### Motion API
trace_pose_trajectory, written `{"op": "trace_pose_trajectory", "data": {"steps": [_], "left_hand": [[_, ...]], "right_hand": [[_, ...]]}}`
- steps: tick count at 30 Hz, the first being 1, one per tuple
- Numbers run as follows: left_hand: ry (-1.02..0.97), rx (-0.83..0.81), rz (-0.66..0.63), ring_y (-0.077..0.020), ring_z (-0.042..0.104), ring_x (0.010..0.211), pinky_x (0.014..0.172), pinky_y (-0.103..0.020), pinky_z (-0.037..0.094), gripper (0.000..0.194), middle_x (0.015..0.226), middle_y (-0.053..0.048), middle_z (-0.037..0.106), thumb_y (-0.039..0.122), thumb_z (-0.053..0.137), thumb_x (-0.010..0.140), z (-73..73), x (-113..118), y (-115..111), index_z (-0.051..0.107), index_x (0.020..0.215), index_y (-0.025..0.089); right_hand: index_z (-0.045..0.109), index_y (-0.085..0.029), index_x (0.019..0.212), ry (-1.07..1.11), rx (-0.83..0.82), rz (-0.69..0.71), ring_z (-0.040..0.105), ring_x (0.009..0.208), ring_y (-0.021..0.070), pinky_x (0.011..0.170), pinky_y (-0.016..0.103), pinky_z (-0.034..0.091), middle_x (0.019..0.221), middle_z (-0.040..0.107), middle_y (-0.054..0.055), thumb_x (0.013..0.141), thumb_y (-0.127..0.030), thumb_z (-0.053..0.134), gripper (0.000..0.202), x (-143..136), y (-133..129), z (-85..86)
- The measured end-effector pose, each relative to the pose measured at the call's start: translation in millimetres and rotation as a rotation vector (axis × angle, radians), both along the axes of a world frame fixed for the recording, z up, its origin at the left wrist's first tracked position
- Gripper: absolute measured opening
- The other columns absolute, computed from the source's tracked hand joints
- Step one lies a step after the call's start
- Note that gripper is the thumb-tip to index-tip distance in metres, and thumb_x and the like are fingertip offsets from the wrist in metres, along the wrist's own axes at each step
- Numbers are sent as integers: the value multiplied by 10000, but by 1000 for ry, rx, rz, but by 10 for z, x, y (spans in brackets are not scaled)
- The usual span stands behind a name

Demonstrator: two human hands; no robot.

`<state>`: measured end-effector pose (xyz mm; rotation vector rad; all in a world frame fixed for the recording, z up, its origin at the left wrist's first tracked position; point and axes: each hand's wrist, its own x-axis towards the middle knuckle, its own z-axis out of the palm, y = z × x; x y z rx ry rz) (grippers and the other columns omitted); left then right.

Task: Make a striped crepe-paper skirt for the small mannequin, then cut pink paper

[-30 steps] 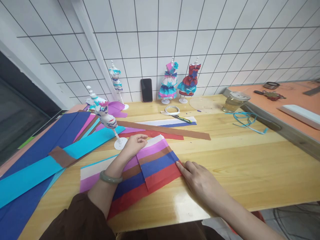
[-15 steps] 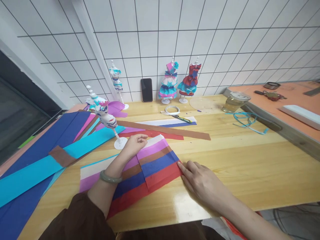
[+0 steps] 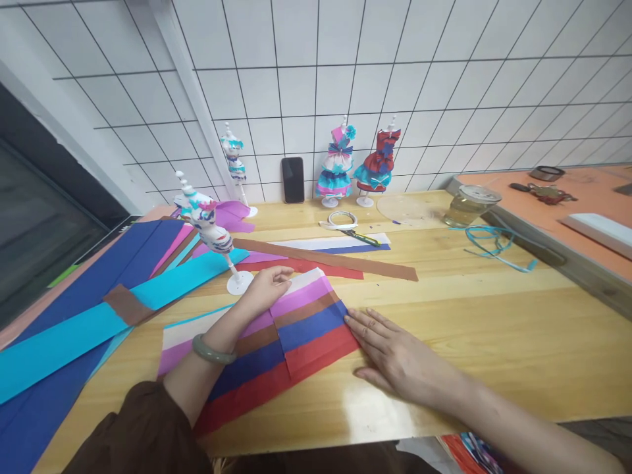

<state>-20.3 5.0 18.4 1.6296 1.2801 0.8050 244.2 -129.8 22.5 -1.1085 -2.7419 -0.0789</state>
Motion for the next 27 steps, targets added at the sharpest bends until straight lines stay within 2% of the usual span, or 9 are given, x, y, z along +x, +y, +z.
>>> {"op": "trace_pose_trajectory", "data": {"steps": [3, 5, 6, 7, 9, 12, 17, 23, 27], "left_hand": [[71, 74, -51, -225, 596, 898, 806, -300, 419, 344, 975, -49, 678, 275, 651, 645, 131, -1, -30, 664, 983, 206], [178, 169, -124, -224, 591, 836, 757, -286, 399, 259, 891, -48, 684, 346, 631, 692, 248, 62, -46, 681, 912, 220], [238, 220, -157, -217, 580, 774, 718, -279, 382, 210, 806, -52, 676, 392, 608, 718, 303, 118, -51, 685, 802, 215], [286, 258, -165, -202, 554, 694, 675, -274, 360, 251, 704, -53, 649, 435, 580, 741, 351, 189, -52, 657, 672, 206], [367, 275, -135, -162, 448, 542, 590, -273, 295, 441, 528, -34, 533, 504, 491, 789, 404, 358, -39, 510, 477, 192], [411, 185, -116, -125, 312, 467, 521, -273, 207, 532, 446, 13, 367, 554, 388, 821, 369, 595, 20, 355, 434, 190], [385, 95, -97, -92, 216, 448, 477, -267, 147, 506, 451, 51, 221, 566, 413, 786, 208, 770, 153, 293, 468, 191], [399, 47, -55, -81, 226, 447, 461, -252, 171, 417, 435, 56, 242, 432, 485, 754, 140, 783, 251, 347, 451, 180], [437, 55, -30, -81, 275, 436, 463, -246, 210, 374, 423, 51, 324, 391, 503, 748, 97, 780, 285, 449, 455, 165]], "right_hand": [[435, -2, 1309, 6, -25, 29, 342, 1293, 277, 1075, 424, 314, 1323, 467, 210, 882, -440, 452, 612, 37, 29, -35], [432, 0, 1311, 21, -23, 43, 347, 1290, 280, 1072, 423, 323, 1317, 470, 215, 876, -451, 460, 627, 56, 36, -51], [434, -5, 1311, 33, -20, 47, 352, 1287, 280, 1072, 426, 324, 1313, 475, 212, 874, -451, 466, 626, 63, 37, -58], [435, -10, 1312, 47, -14, 50, 358, 1284, 280, 1071, 429, 325, 1311, 479, 208, 870, -451, 474, 625, 70, 38, -65], [438, -19, 1313, 75, -4, 52, 368, 1278, 284, 1068, 436, 330, 1314, 478, 203, 861, -456, 488, 630, 79, 39, -76], [439, -16, 1312, 92, -6, 51, 374, 1272, 295, 1062, 440, 338, 1317, 473, 205, 859, -467, 486, 641, 86, 42, -89], [453, 1, 1297, 97, -22, 50, 382, 1265, 304, 1063, 444, 334, 1308, 479, 215, 865, -475, 470, 644, 94, 54, -103], [441, -7, 1307, 129, -18, 47, 381, 1267, 297, 1062, 450, 337, 1315, 476, 203, 862, -475, 475, 647, 98, 67, -99], [434, -15, 1313, 153, -13, 44, 384, 1268, 286, 1061, 443, 345, 1307, 488, 191, 857, -460, 490, 639, 89, 61, -86]]}}
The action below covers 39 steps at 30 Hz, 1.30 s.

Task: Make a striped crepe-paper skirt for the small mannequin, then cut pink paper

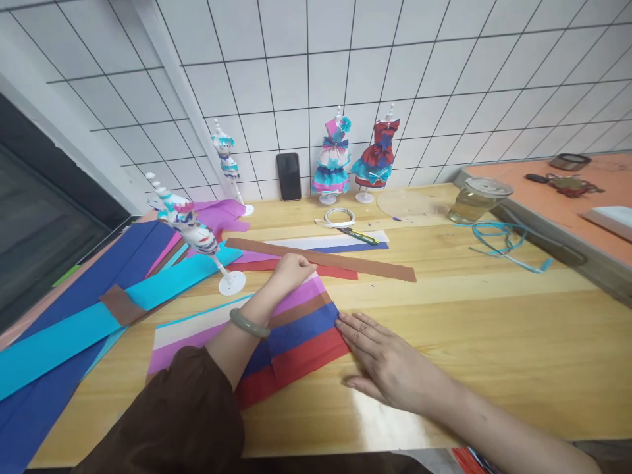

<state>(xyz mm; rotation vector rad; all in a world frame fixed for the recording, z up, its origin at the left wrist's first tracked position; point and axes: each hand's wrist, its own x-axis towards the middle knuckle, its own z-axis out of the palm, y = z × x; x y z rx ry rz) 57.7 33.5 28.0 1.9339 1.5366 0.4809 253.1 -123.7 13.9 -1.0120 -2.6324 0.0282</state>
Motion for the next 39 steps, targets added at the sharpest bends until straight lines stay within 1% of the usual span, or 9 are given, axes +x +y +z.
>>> {"op": "trace_pose_trajectory", "data": {"steps": [4, 11, 14, 19, 23, 26, 31, 36, 39], "left_hand": [[55, 37, 36, -111, 421, 497, 500, -243, 279, 283, 507, 15, 508, 390, 556, 726, -39, 9, 0, 593, 567, 160], [175, 118, 84, -175, 581, 682, 595, -260, 367, 218, 702, -21, 662, 413, 575, 741, -69, 47, -72, 640, 685, 212], [215, 149, 101, -183, 601, 726, 612, -260, 380, 221, 742, -15, 677, 436, 570, 752, -79, 58, -106, 640, 717, 229], [268, 194, 115, -181, 612, 717, 587, -258, 367, 255, 733, 4, 680, 473, 535, 784, -96, 66, -144, 629, 719, 245], [313, 239, 118, -184, 618, 752, 605, -260, 372, 251, 753, 8, 680, 472, 519, 806, -106, 77, -181, 629, 750, 254], [347, 277, 102, -182, 614, 795, 638, -262, 380, 229, 813, 8, 679, 454, 511, 824, -114, 82, -209, 621, 790, 256], [400, 326, 57, -190, 606, 833, 668, -265, 385, 217, 861, -14, 665, 440, 508, 840, -146, 77, -230, 591, 863, 240], [441, 363, 48, -207, 603, 882, 716, -281, 399, 250, 929, -48, 654, 413, 482, 866, -192, 80, -221, 541, 1015, 220], [451, 381, 42, -205, 600, 904, 742, -285, 404, 251, 953, -58, 649, 393, 454, 884, -207, 82, -220, 524, 1046, 213]], "right_hand": [[450, -19, 1302, -7, 5, -4, 376, 1273, 287, 1061, 443, 348, 1322, 476, 181, 865, -435, 488, 605, 4, -18, -24], [460, -9, 1293, 3, 25, -19, 382, 1268, 290, 1055, 436, 360, 1331, 462, 182, 867, -411, 496, 587, 6, -42, -56], [463, -19, 1293, 16, 25, -29, 384, 1267, 287, 1056, 431, 360, 1329, 465, 179, 864, -404, 504, 578, 6, -49, -53], [481, -12, 1277, 26, 51, -35, 396, 1258, 293, 1046, 430, 372, 1317, 474, 189, 861, -383, 516, 559, 11, -59, -67], [512, -11, 1248, 44, 72, -33, 407, 1249, 297, 1037, 432, 383, 1298, 490, 199, 853, -366, 532, 531, 19, -67, -80], [544, -10, 1214, 58, 83, -26, 424, 1236, 300, 1031, 440, 388, 1271, 514, 207, 851, -342, 540, 492, 31, -75, -86], [593, -22, 1159, 67, 118, -21, 462, 1204, 303, 1013, 449, 409, 1224, 556, 204, 849, -310, 548, 425, 49, -90, -106], [635, -53, 1104, 83, 160, -31, 516, 1155, 287, 983, 450, 444, 1166, 606, 182, 860, -271, 533, 342, 45, -115, -128], [661, -64, 1058, 99, 208, -23, 545, 1123, 279, 962, 445, 464, 1101, 643, 179, 865, -242, 523, 297, 35, -122, -124]]}}
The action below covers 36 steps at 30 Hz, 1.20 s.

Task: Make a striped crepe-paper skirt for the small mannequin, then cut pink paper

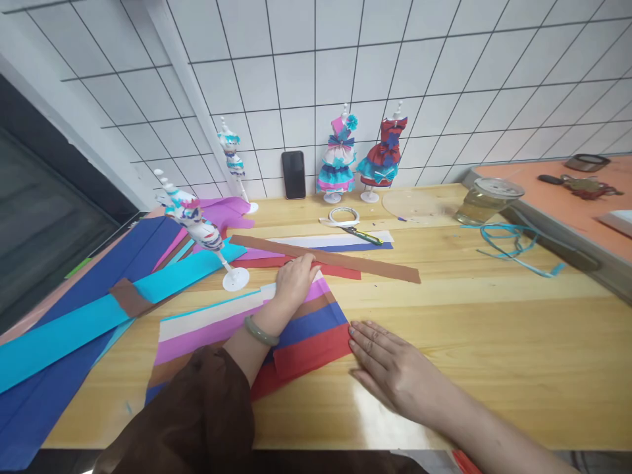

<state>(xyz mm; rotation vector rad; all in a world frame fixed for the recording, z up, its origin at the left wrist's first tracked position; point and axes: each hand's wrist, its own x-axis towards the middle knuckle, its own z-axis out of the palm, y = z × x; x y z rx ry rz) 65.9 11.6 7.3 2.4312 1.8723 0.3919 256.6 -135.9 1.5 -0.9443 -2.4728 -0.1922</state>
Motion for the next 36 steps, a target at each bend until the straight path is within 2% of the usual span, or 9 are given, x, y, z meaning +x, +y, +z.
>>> {"op": "trace_pose_trajectory", "data": {"steps": [10, 14, 18, 20, 22, 25, 27, 30, 36], "left_hand": [[-41, 48, 9, -195, 599, 900, 761, -295, 425, 221, 974, -63, 644, 284, 385, 919, -46, -29, 33, 509, 1084, 203], [-67, 103, -26, -200, 546, 994, 854, -311, 411, 255, 1040, -80, 611, 213, 376, 910, 65, -80, -18, 501, 1129, 173], [-55, 153, -154, -215, 484, 1046, 926, -348, 382, 254, 1031, -68, 586, 177, 372, 896, 212, -122, -296, 573, 1049, 201], [-51, 173, -314, -218, 485, 1046, 929, -369, 390, 258, 1051, -80, 583, 216, 363, 907, 235, -129, -481, 578, 1048, 195], [-61, 153, -420, -227, 456, 1124, 974, -387, 371, 281, 1133, -90, 568, 315, 389, 907, 208, -133, -643, 561, 1089, 188], [-36, 66, -497, -241, 281, 1314, 1064, -404, 284, 444, 1335, -80, 458, 461, 395, 886, 108, -147, -781, 469, 1237, 200], [7, 15, -517, -242, 190, 1361, 1095, -432, 218, 512, 1417, -75, 369, 513, 349, 886, 41, -167, -796, 414, 1298, 217], [56, -15, -499, -254, 167, 1369, 1100, -481, 157, 587, 1459, -95, 291, 578, 295, 874, -13, -196, -757, 375, 1338, 228], [82, 0, -483, -270, 152, 1371, 1095, -501, 137, 630, 1464, -85, 284, 623, 300, 847, -15, -215, -719, 358, 1356, 256]], "right_hand": [[678, -44, 1009, -44, 65, 28, 590, 1057, 286, 919, 438, 500, 1034, 669, 190, 871, -196, 508, 266, -6, 10, 36], [678, -61, 1010, -32, 64, 25, 584, 1069, 283, 917, 446, 501, 1040, 668, 184, 869, -193, 509, 257, -14, 5, 44], [682, -64, 1000, -39, 79, 23, 591, 1058, 280, 905, 443, 509, 1029, 673, 182, 869, -187, 508, 250, -22, 4, 49], [681, -71, 1004, -31, 76, 20, 594, 1055, 275, 908, 438, 509, 1033, 673, 177, 867, -186, 511, 247, -25, 3, 52], [680, -77, 1010, -22, 69, 18, 594, 1055, 273, 911, 435, 507, 1039, 672, 173, 866, -182, 510, 246, -27, 2, 55], [674, -76, 1023, -23, 60, 22, 584, 1070, 274, 914, 435, 504, 1043, 670, 174, 870, -171, 498, 251, -28, 1, 57], [669, -74, 1033, -31, 52, 26, 578, 1080, 271, 918, 433, 502, 1043, 670, 174, 874, -162, 486, 258, -27, 1, 57], [666, -60, 1035, -47, 44, 31, 574, 1085, 274, 916, 432, 504, 1028, 674, 179, 877, -151, 474, 265, -21, 4, 57], [660, -71, 1038, -44, 43, 45, 568, 1095, 265, 910, 425, 509, 1030, 676, 169, 871, -122, 468, 260, -13, 23, 59]]}}
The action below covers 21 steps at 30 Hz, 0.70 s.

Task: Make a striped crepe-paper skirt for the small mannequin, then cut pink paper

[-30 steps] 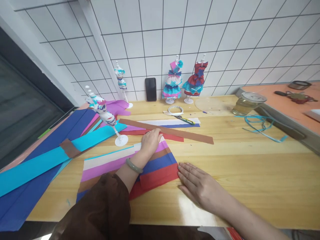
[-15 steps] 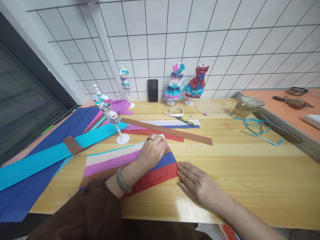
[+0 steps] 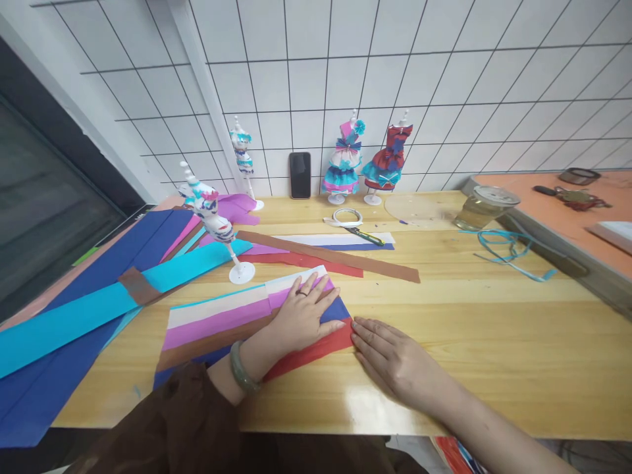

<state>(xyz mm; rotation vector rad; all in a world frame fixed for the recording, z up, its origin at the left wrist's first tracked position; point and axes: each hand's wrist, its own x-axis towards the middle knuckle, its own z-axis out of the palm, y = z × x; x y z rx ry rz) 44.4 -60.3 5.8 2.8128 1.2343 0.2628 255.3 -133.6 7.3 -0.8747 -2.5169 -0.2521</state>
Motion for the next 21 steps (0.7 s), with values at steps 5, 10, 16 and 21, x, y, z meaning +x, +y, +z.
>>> {"op": "trace_pose_trajectory", "data": {"steps": [5, 10, 16, 21], "left_hand": [[-29, 12, 12, -278, 135, 1374, 1097, -517, 105, 630, 1458, -67, 300, 629, 321, 837, -25, 2, -13, 362, 1355, 274], [-48, 13, 14, -278, 140, 1372, 1100, -510, 83, 625, 1455, -66, 308, 629, 299, 842, -22, 2, -26, 367, 1350, 270], [-54, -5, 16, -286, 145, 1370, 1090, -528, 99, 633, 1464, -65, 289, 639, 280, 840, -1, -3, -46, 343, 1359, 282], [-50, -3, 28, -290, 141, 1371, 1085, -530, 108, 656, 1464, -95, 279, 651, 264, 835, 22, -8, -67, 338, 1364, 270]], "right_hand": [[663, -89, 1022, 1, -15, 11, 578, 1078, 260, 882, 423, 523, 999, 688, 150, 868, -119, 467, 252, -4, 13, 27], [601, -130, 1135, 18, -217, 34, 633, 944, 203, 819, 359, 537, 995, 687, 110, 899, -182, 434, 294, 66, 173, 181], [365, -171, 1349, 166, -457, -80, 620, 957, 187, 799, 345, 517, 1082, 652, 100, 910, -155, 338, 440, 15, 721, 218], [245, -151, 1412, 214, -466, -30, 552, 1008, 201, 858, 370, 472, 1121, 604, 120, 897, -145, 337, 524, -176, 1104, 45]]}}
